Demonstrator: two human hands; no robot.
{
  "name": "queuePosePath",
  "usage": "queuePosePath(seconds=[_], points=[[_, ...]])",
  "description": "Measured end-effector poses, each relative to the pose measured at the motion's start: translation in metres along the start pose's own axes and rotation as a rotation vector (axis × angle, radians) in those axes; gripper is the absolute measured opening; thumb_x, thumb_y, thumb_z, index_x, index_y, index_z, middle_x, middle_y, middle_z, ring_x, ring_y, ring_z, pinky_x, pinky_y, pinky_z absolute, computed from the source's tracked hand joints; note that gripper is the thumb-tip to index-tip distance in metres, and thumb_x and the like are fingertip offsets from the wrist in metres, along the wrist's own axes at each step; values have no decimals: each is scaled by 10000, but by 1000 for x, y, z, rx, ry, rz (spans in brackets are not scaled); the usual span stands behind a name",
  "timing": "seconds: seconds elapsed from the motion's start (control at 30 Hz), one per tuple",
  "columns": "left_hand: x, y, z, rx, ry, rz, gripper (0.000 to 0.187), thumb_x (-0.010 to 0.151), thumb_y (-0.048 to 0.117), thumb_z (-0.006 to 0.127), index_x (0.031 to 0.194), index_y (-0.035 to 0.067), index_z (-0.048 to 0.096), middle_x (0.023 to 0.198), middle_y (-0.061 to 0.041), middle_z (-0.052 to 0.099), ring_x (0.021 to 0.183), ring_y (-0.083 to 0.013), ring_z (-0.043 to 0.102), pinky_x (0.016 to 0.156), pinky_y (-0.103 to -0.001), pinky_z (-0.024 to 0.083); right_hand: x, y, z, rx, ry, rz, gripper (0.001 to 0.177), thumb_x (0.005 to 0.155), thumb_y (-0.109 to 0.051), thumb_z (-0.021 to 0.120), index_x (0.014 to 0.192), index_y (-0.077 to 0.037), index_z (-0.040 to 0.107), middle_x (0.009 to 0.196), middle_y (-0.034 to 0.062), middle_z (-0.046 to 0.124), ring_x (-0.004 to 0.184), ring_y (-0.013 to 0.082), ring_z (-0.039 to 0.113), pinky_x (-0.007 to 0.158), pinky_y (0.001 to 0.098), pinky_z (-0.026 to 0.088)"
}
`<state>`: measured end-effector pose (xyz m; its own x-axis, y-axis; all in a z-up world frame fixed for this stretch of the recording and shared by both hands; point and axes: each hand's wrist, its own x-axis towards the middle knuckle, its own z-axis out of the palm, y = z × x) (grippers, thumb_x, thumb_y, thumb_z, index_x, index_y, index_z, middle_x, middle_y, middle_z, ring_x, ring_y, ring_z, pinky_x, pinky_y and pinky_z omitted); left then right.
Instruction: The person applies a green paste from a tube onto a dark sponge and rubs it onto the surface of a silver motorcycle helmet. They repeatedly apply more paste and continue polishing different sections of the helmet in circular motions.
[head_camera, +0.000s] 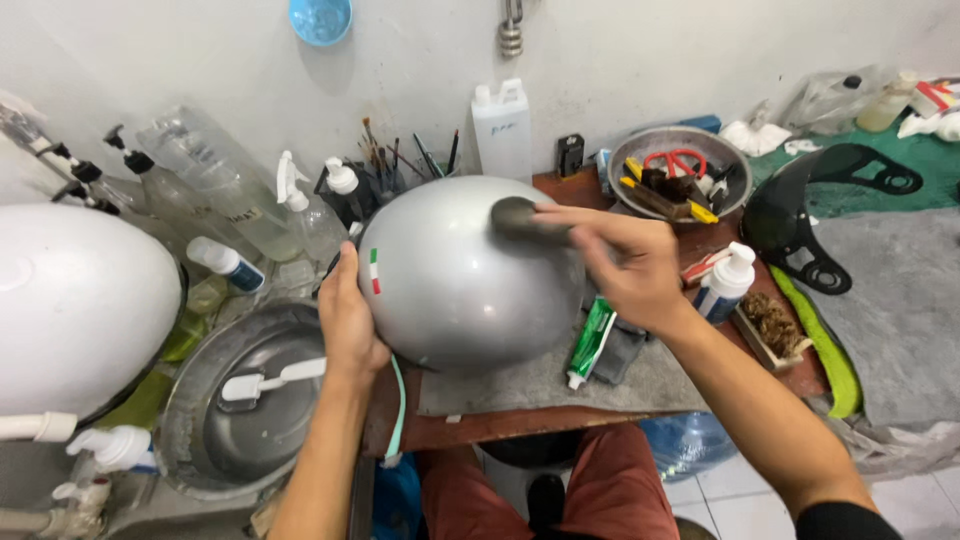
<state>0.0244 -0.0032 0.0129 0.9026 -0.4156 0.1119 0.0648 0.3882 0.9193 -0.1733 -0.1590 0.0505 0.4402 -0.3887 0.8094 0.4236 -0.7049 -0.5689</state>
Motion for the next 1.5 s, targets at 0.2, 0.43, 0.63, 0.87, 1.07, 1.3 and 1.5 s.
queuePosePath(seconds=[0.2, 0.43, 0.63, 0.87, 1.07, 1.3, 1.5], points=[[25, -9, -11, -87, 73, -218, 323, 907, 320, 649, 791, 20, 618, 681, -138, 644, 530, -212, 637, 493, -380, 554, -14, 74, -34, 341, 454, 324, 182, 1017, -123, 507, 1022, -22, 658, 889, 100, 678, 794, 129, 642, 725, 332, 587], [26, -45, -10, -138, 135, -307, 359, 942, 336, 602, 786, 12, 591, 681, -130, 635, 534, -193, 628, 492, -366, 557, -10, 51, -34, 585, 497, 508, 172, 985, -179, 526, 978, -54, 645, 953, 123, 705, 868, 227, 719, 786, 447, 610], [30, -39, 5, -102, -2, -330, 349, 958, 315, 569, 849, -7, 646, 748, -161, 664, 577, -231, 653, 538, -418, 574, -27, 74, -43, 578, 432, 582, 169, 981, -205, 520, 994, -116, 664, 987, 71, 700, 856, 171, 704, 793, 386, 601], [16, -27, -6, 497, -102, 198, 453, 949, 237, 572, 1322, 2, 469, 1334, -213, 401, 1149, -314, 514, 964, -434, 463, -38, 70, -38, 723, 359, 679, 193, 956, -214, 519, 989, -73, 646, 947, 132, 695, 817, 222, 710, 718, 420, 617], [-54, 22, 44, 639, -436, 601, 385, 935, 260, 542, 1232, 15, 543, 1099, -134, 570, 862, -223, 621, 759, -325, 533, -53, 62, -13, 779, 222, 696, 199, 950, -132, 498, 1018, 15, 613, 882, 178, 676, 744, 267, 711, 625, 428, 625], [-48, 17, 54, 280, -596, 196, 448, 916, 57, 552, 1324, -22, 384, 968, -179, 584, 631, -164, 605, 480, -307, 609, -52, 30, -22, 399, 87, 610, 200, 939, -95, 520, 1013, 82, 578, 802, 224, 636, 705, 300, 686, 593, 452, 628], [-49, 24, 49, 304, -609, 239, 495, 907, 45, 542, 1351, 5, 327, 933, -199, 604, 657, -194, 650, 496, -303, 628, -97, 54, -54, -613, -802, 284, 212, 727, -95, 648, 938, -87, 632, 1079, 102, 676, 1150, 389, 535, 822, 483, 524]])
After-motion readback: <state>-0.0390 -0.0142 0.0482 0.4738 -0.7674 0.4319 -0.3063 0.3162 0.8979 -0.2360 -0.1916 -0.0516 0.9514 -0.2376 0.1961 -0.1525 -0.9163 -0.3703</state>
